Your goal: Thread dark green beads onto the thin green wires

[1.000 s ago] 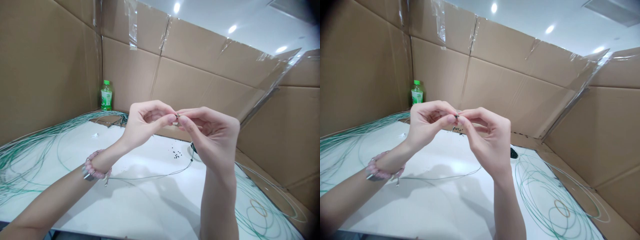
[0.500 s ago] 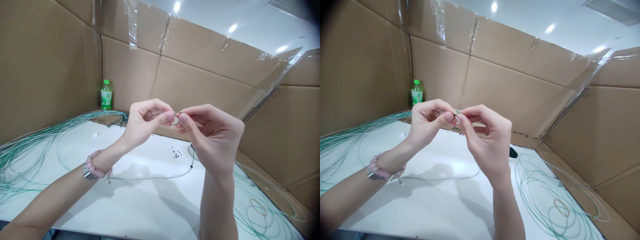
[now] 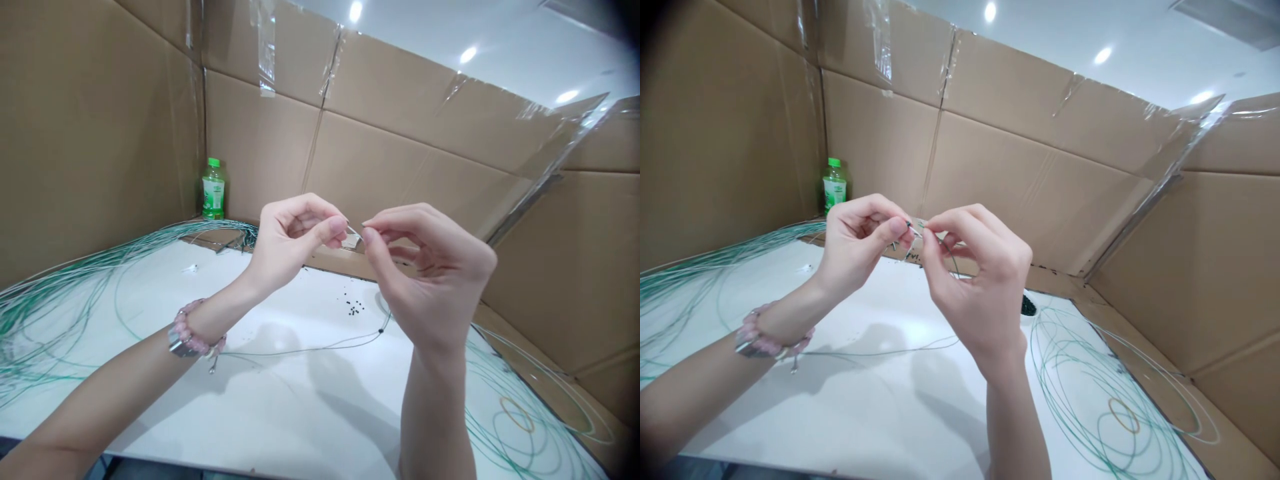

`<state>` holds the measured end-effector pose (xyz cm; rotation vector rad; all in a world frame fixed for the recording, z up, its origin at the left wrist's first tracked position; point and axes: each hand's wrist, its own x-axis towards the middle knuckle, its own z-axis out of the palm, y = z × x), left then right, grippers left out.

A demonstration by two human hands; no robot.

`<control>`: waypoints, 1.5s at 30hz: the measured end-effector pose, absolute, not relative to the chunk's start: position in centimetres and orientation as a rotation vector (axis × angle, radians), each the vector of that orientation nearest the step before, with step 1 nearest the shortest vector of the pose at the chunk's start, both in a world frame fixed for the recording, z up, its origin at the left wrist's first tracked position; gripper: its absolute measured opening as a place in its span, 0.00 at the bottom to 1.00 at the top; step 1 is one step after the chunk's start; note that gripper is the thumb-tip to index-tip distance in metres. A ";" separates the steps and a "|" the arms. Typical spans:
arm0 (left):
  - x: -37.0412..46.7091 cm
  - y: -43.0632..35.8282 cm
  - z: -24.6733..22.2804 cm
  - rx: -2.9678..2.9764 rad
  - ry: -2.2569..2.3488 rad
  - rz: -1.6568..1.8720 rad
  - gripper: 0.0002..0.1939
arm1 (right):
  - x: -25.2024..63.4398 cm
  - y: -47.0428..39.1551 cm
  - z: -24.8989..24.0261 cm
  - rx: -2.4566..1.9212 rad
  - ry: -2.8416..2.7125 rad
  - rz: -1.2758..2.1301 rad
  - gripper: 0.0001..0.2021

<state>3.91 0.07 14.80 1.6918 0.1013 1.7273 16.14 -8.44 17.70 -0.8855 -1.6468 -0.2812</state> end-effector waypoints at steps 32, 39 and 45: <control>3.8 -0.5 15.2 1.764 0.128 1.754 0.07 | 16.1 -8.3 17.8 -0.883 -1.707 -0.453 0.07; 3.8 -0.6 15.1 1.791 0.147 1.784 0.05 | 16.3 -8.4 17.8 -0.905 -1.723 -0.492 0.08; 3.6 -0.6 15.1 1.952 0.134 1.826 0.06 | 16.8 -8.1 17.8 -0.939 -1.738 -0.477 0.09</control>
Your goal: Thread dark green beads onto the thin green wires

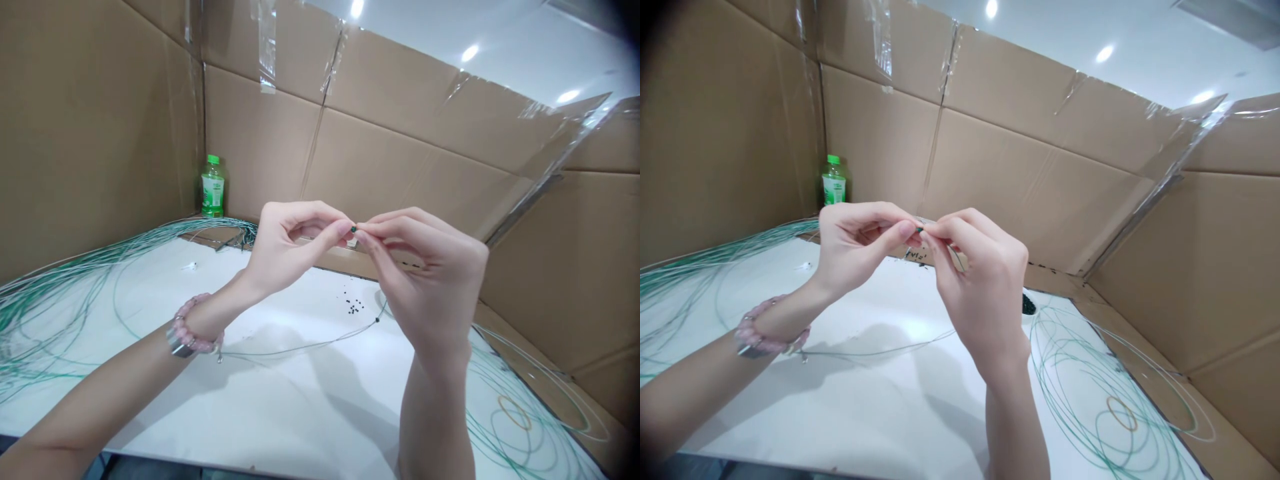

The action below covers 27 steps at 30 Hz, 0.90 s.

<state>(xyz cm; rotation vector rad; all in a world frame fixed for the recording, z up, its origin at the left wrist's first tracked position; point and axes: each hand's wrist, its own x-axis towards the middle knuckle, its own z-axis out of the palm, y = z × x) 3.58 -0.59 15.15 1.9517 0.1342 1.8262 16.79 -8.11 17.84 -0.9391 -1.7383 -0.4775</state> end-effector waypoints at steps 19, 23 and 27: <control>4.2 0.2 14.3 2.113 0.379 1.890 0.08 | 18.6 -7.1 18.0 -1.064 -1.832 0.035 0.05; 4.4 0.1 14.3 1.987 0.352 1.816 0.09 | 18.3 -6.9 17.8 -1.022 -1.816 0.037 0.06; 4.5 0.6 14.4 1.857 0.279 1.641 0.10 | 18.5 -7.0 18.0 -0.959 -1.819 0.039 0.07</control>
